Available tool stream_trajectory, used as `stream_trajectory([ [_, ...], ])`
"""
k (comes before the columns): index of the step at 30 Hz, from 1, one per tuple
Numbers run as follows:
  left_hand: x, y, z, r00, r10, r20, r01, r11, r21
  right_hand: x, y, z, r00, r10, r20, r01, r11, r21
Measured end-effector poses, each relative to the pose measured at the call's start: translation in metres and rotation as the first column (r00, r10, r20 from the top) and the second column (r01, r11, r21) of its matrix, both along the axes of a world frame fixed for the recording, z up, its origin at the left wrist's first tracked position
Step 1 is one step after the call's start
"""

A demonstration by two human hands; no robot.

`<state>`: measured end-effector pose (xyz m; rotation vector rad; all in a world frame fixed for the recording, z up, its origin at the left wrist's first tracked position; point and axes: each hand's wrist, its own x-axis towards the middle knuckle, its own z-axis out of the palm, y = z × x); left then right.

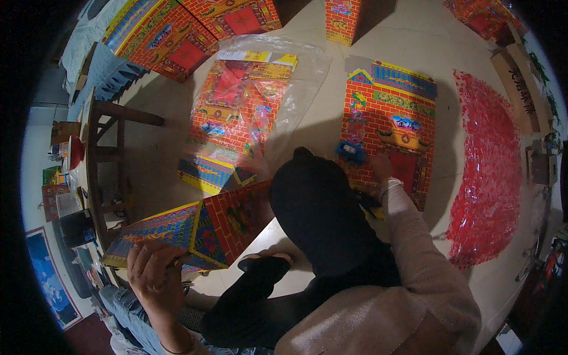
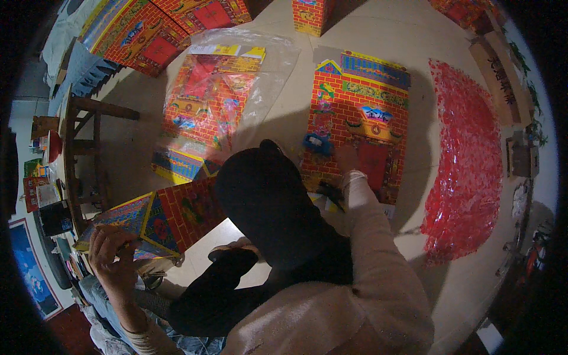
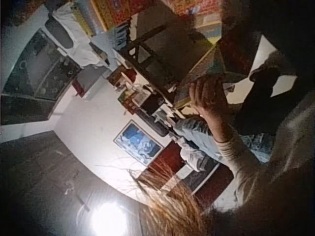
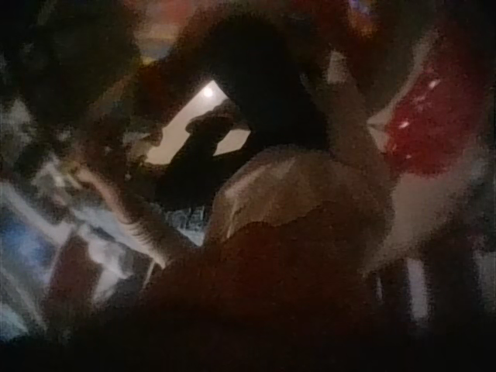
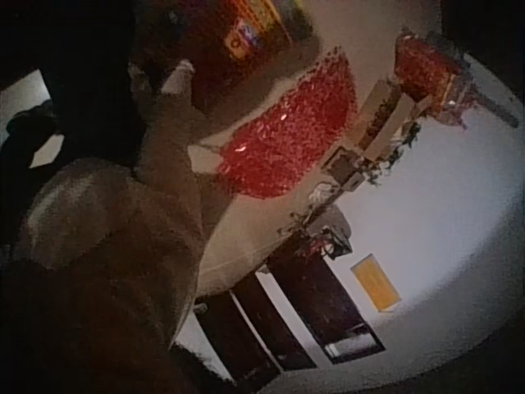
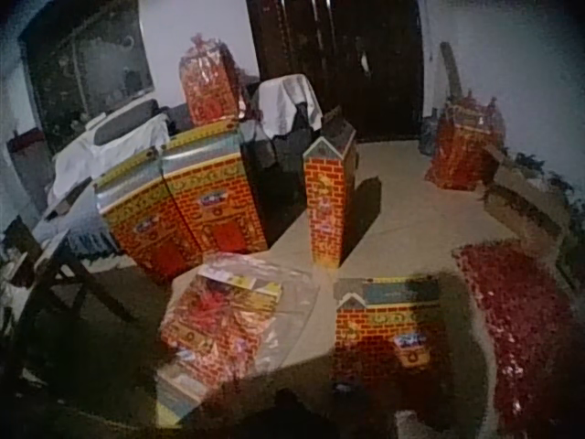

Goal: The person sits on the floor and assembles a colorful printed cardboard box. They fold the flaps, align the edges, and secure the seams with tape. The person repeats this process for multiple boxes, stacking the finished ones nearby.

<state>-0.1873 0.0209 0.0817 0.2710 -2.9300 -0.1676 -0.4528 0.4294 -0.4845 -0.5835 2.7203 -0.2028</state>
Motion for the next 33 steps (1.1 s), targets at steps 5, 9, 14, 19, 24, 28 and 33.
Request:
stream_trajectory([
  [5,0.0,0.001,0.0,1.0,-0.017,-0.017,0.016,0.999,-0.04,0.011,-0.006,0.004,0.995,-0.055,0.086,0.069,0.985,-0.16],
  [9,0.004,-0.001,0.005,1.0,-0.005,-0.006,0.005,1.0,0.011,0.028,-0.013,0.026,0.988,-0.102,0.116,0.141,0.903,-0.407],
  [14,-0.014,0.0,0.004,0.997,-0.075,-0.011,0.075,0.997,-0.022,-0.01,-0.038,0.133,0.99,-0.134,0.044,0.117,0.603,-0.789],
  [19,-0.005,-0.006,0.007,0.993,-0.109,-0.045,0.108,0.994,-0.012,-0.007,-0.131,0.333,0.999,0.027,0.031,0.017,0.421,-0.907],
  [24,-0.007,-0.01,0.003,0.988,-0.132,-0.081,0.135,0.99,0.032,0.072,-0.181,0.471,0.878,0.357,-0.32,-0.387,0.133,-0.913],
  [28,-0.006,-0.012,0.005,0.981,-0.174,-0.085,0.176,0.984,0.016,0.12,-0.222,0.485,0.764,0.589,-0.263,-0.36,0.052,-0.931],
  [33,-0.006,-0.016,-0.003,0.957,-0.223,-0.187,0.232,0.972,0.03,0.147,-0.248,0.485,0.75,0.606,-0.265,-0.398,0.094,-0.912],
])
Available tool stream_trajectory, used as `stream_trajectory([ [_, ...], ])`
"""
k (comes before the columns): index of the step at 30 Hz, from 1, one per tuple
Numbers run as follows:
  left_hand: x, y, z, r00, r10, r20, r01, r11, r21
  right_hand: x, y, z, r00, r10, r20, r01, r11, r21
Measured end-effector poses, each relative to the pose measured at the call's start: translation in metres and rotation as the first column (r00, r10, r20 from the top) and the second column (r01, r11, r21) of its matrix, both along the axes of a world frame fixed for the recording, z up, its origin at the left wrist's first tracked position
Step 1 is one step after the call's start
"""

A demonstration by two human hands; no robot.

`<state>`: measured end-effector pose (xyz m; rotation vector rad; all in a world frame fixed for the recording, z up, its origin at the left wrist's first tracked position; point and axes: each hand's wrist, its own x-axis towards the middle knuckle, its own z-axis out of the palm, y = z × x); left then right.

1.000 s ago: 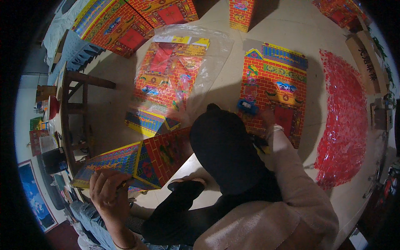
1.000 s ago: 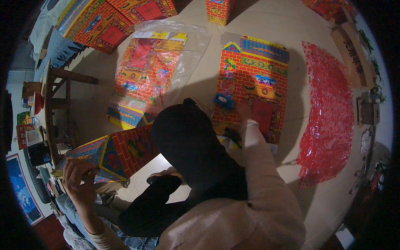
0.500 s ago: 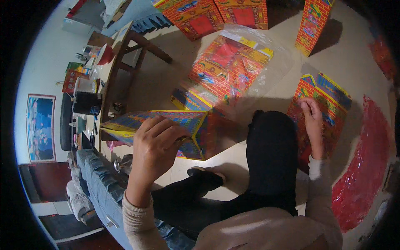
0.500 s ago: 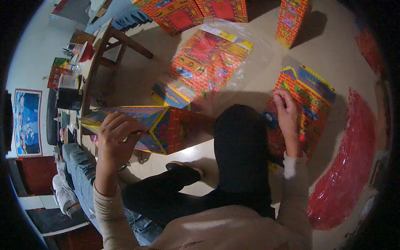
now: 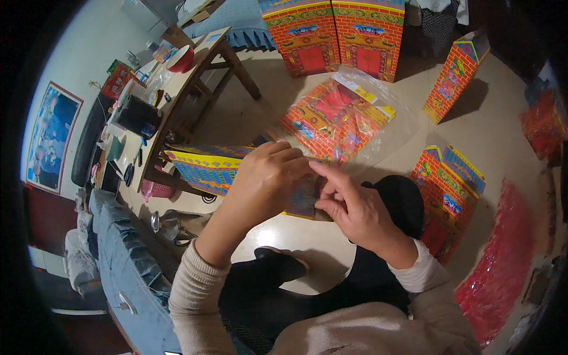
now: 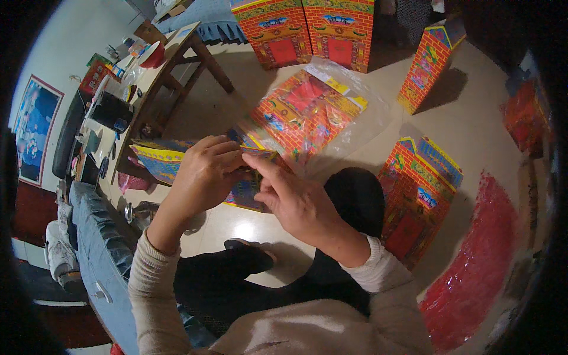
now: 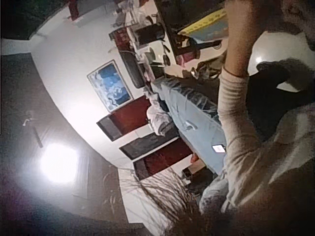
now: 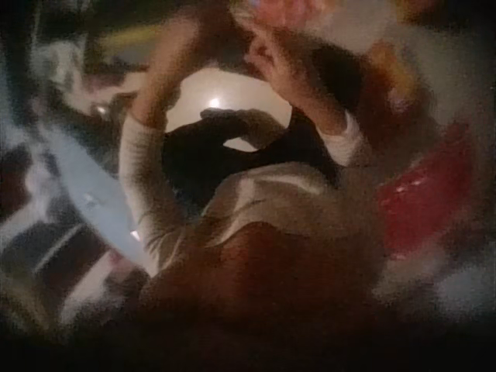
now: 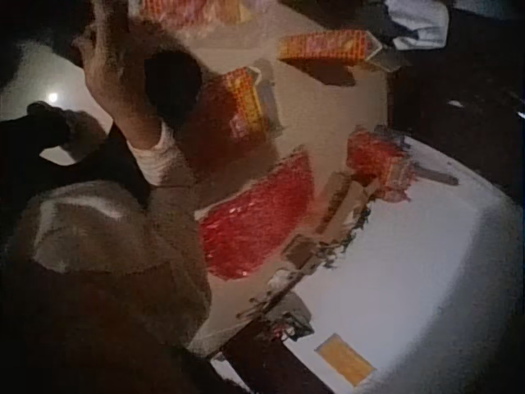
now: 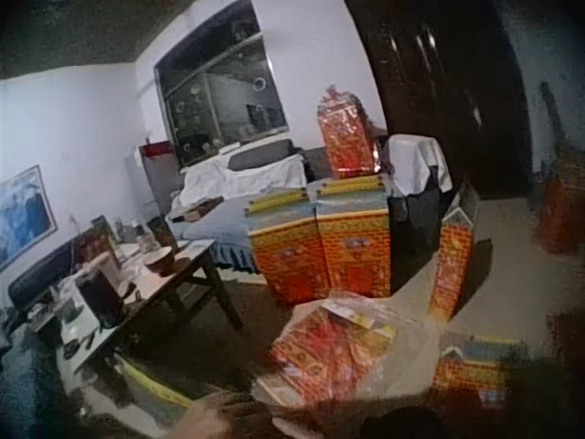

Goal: The person sits on the floor and assembles a colorful printed cardboard box. They fold the flaps, align the edges, and secure the seams with tape. The person repeats this process for multiple boxes, stacking the finished ones nearby.

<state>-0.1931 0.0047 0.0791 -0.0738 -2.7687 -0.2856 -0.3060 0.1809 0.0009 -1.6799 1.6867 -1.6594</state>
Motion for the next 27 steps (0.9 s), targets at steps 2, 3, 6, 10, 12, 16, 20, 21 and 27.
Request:
stream_trajectory([
  [2,0.001,-0.001,-0.001,1.0,-0.009,0.01,0.008,1.0,0.01,0.003,-0.003,0.001,0.999,-0.048,-0.012,0.049,0.997,0.066],
  [3,0.003,-0.002,-0.002,1.0,-0.011,0.009,0.011,1.0,0.018,0.005,-0.005,0.002,0.997,-0.071,-0.016,0.072,0.993,0.097],
  [6,0.006,-0.003,-0.003,1.0,-0.013,-0.005,0.014,1.0,0.023,0.008,-0.007,0.004,0.993,-0.103,-0.06,0.112,0.982,0.154],
  [10,0.005,-0.001,-0.007,0.999,-0.012,-0.033,0.013,1.0,0.014,0.009,-0.012,-0.005,0.988,-0.142,-0.063,0.152,0.969,0.193],
  [12,0.005,-0.001,-0.007,1.0,-0.013,-0.022,0.013,1.0,0.016,0.011,-0.016,-0.006,0.982,-0.172,-0.077,0.184,0.964,0.193],
  [16,0.004,0.0,-0.006,1.0,-0.005,0.004,0.005,1.0,0.004,0.017,-0.017,0.004,0.952,-0.264,-0.153,0.3,0.901,0.314],
  [20,0.004,0.0,-0.004,0.999,-0.044,-0.022,0.045,0.999,0.002,0.021,-0.017,0.01,0.906,-0.309,-0.29,0.399,0.853,0.336],
  [21,0.004,0.0,-0.004,0.999,-0.042,-0.03,0.042,0.999,-0.005,0.021,-0.017,0.008,0.897,-0.314,-0.31,0.409,0.854,0.32],
  [27,0.003,0.001,-0.007,0.999,-0.05,-0.017,0.05,0.998,-0.035,0.018,-0.009,0.012,0.927,-0.326,-0.186,0.372,0.861,0.348],
])
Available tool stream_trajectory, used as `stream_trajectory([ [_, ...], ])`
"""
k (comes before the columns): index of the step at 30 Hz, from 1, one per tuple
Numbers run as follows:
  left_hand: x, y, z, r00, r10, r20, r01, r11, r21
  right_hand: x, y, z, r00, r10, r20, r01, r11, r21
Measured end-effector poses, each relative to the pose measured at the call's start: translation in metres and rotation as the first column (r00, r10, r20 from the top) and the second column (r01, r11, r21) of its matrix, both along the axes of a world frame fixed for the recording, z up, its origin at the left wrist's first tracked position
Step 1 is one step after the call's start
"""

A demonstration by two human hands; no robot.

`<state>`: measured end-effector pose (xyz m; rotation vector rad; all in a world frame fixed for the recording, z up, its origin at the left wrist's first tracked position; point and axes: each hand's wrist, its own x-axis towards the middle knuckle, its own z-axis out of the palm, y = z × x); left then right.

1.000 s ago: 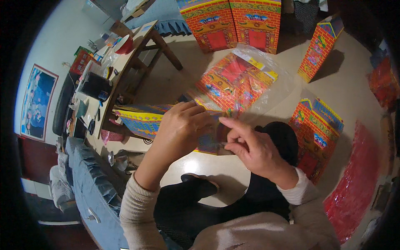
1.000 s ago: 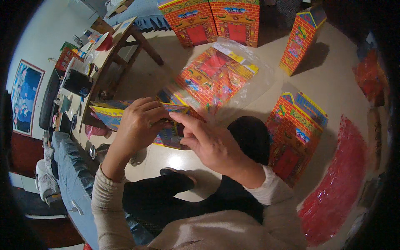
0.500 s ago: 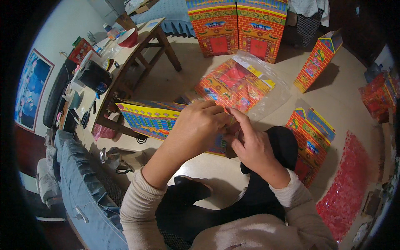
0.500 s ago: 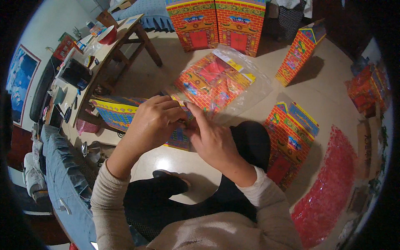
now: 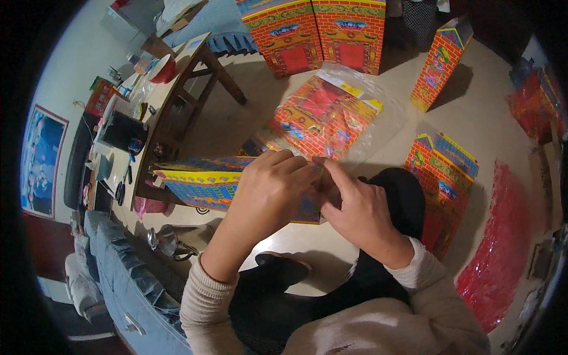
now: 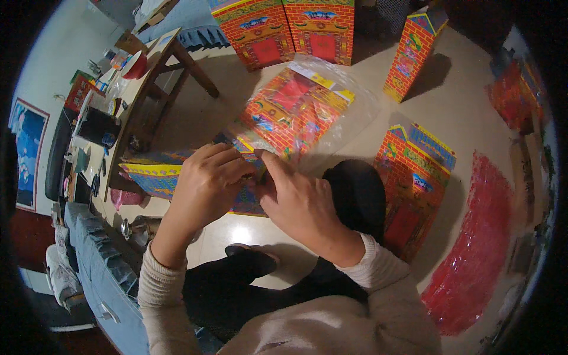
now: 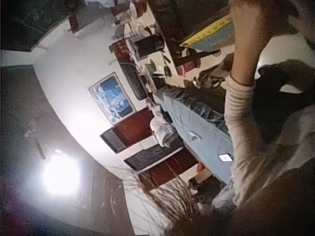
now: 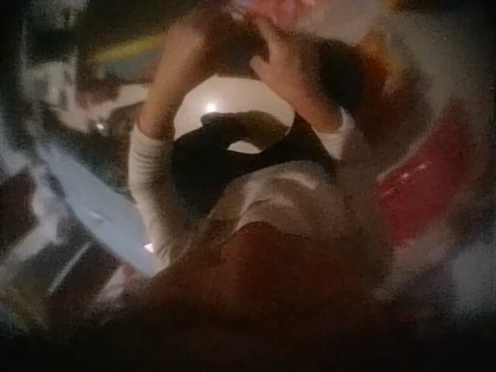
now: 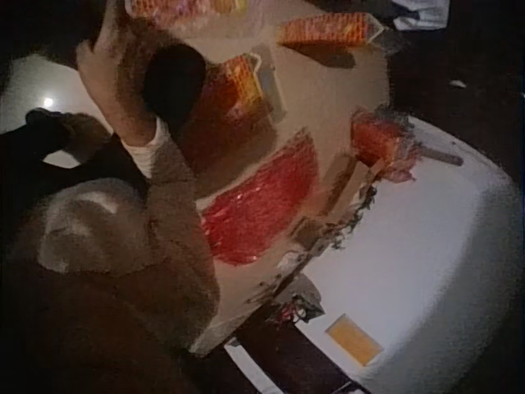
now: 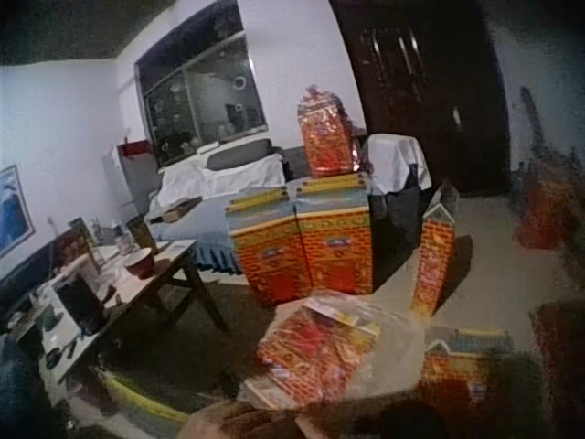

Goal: The person sits on the floor and assembles a colorful printed cardboard box. They fold the flaps, align the edges, and secure the seams with tape. The person repeats this process for multiple boxes, stacking the finished ones nearby.

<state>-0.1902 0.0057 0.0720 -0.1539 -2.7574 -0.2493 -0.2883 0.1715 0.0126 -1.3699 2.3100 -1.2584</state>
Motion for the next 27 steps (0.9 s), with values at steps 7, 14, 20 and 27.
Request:
stream_trajectory([
  [7,0.0,0.004,0.009,0.998,0.042,0.052,-0.041,0.999,-0.011,-0.023,-0.003,-0.021,0.993,0.071,0.098,-0.069,0.997,-0.022],
  [14,0.004,0.005,0.007,0.995,0.073,0.064,-0.07,0.996,-0.054,-0.063,-0.013,-0.044,1.0,0.018,-0.018,-0.019,1.0,-0.025],
  [20,0.005,0.01,0.01,0.992,0.086,0.093,-0.077,0.993,-0.088,-0.128,0.021,-0.058,0.954,-0.095,0.284,0.111,0.993,-0.039],
  [27,0.004,0.016,0.005,0.982,0.16,0.1,-0.154,0.986,-0.063,-0.236,0.206,-0.338,0.65,-0.299,0.699,0.271,0.95,0.155],
])
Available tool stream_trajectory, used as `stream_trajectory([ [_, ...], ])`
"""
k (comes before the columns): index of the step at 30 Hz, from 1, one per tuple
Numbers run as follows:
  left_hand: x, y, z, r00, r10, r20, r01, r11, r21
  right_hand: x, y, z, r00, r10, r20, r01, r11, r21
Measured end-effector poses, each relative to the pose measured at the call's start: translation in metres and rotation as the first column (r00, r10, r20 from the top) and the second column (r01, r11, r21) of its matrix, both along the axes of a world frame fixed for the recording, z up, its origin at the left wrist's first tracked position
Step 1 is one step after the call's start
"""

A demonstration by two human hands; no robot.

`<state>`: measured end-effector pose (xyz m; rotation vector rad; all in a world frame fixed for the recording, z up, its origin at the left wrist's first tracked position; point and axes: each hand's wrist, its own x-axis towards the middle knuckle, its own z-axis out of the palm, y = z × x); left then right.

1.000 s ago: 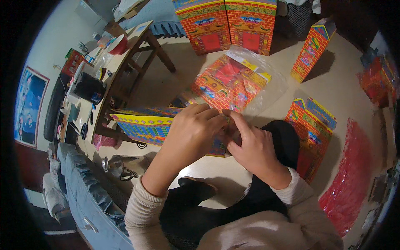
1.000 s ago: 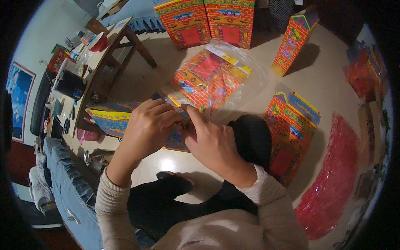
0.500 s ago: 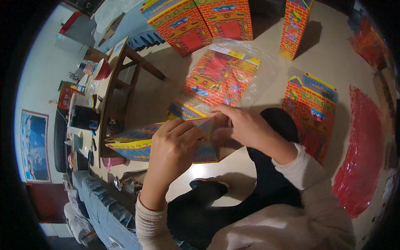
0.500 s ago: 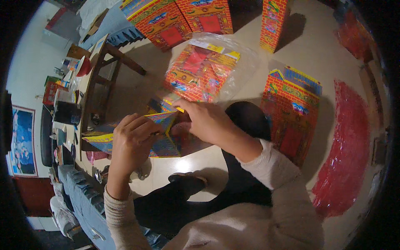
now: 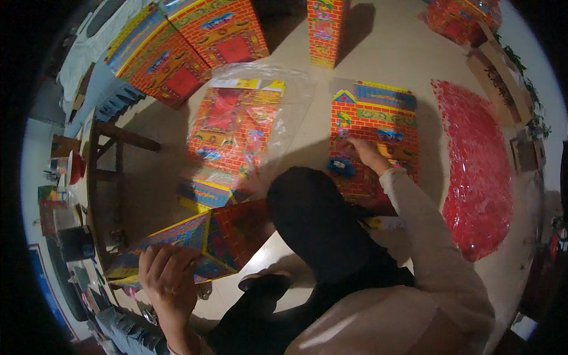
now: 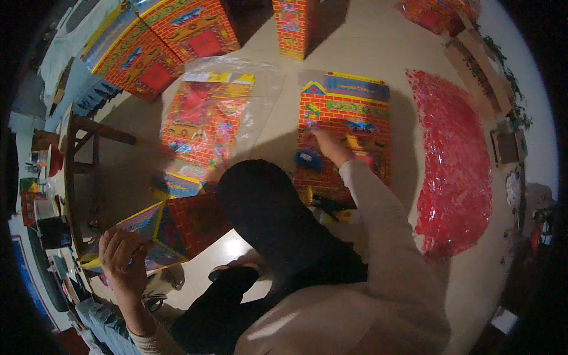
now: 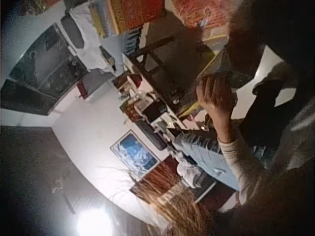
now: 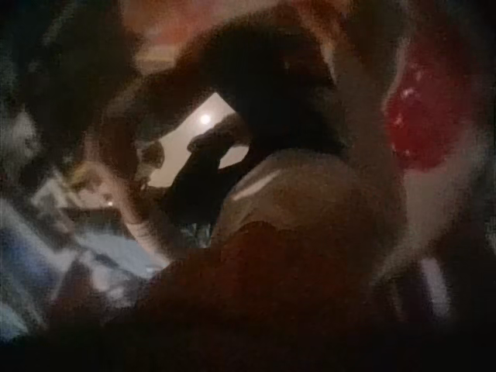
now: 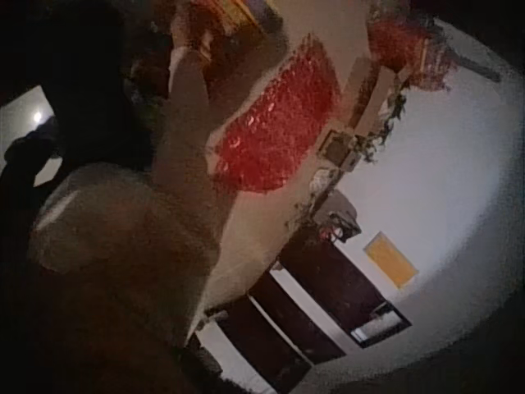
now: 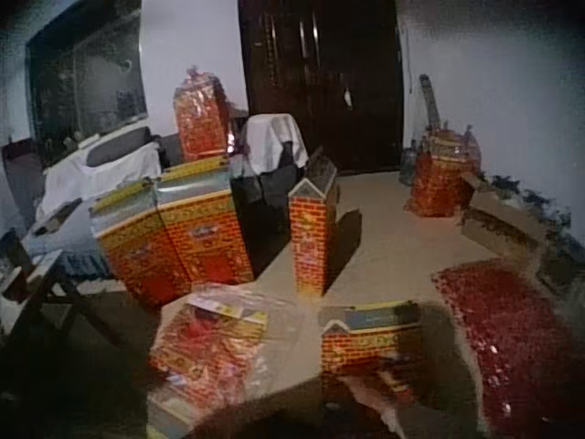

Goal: The person sits on the floor and assembles a colorful printed cardboard box. They fold the flaps, align the edges, and secure the seams with tape. The person repeats this process for multiple boxes, stacking the finished ones nearby.

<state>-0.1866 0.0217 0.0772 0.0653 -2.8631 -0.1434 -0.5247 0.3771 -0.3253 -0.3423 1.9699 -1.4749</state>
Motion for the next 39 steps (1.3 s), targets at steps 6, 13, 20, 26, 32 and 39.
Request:
stream_trajectory([
  [6,0.011,0.002,-0.002,0.995,0.097,0.021,-0.096,0.994,-0.046,0.028,0.037,-0.083,0.982,0.136,-0.13,-0.059,0.879,0.473],
  [13,0.012,0.001,-0.002,0.993,0.106,0.05,-0.103,0.992,-0.067,0.027,0.013,-0.082,0.936,0.345,-0.067,-0.25,0.787,0.564],
  [20,0.009,0.004,-0.002,0.991,0.13,0.042,-0.128,0.99,-0.065,0.015,0.017,-0.108,0.941,0.334,-0.047,-0.233,0.745,0.625],
  [26,0.006,0.005,-0.003,0.993,0.119,0.02,-0.116,0.989,-0.095,0.016,0.03,-0.134,0.941,0.337,-0.029,-0.268,0.798,0.54],
  [32,0.008,-0.001,-0.001,0.994,0.1,0.048,-0.096,0.992,-0.078,0.027,0.064,-0.158,0.964,0.25,-0.089,-0.172,0.846,0.505],
  [39,0.01,-0.001,-0.002,0.992,0.118,0.044,-0.114,0.99,-0.077,0.032,0.076,-0.174,0.835,0.447,-0.322,-0.257,0.833,0.49],
])
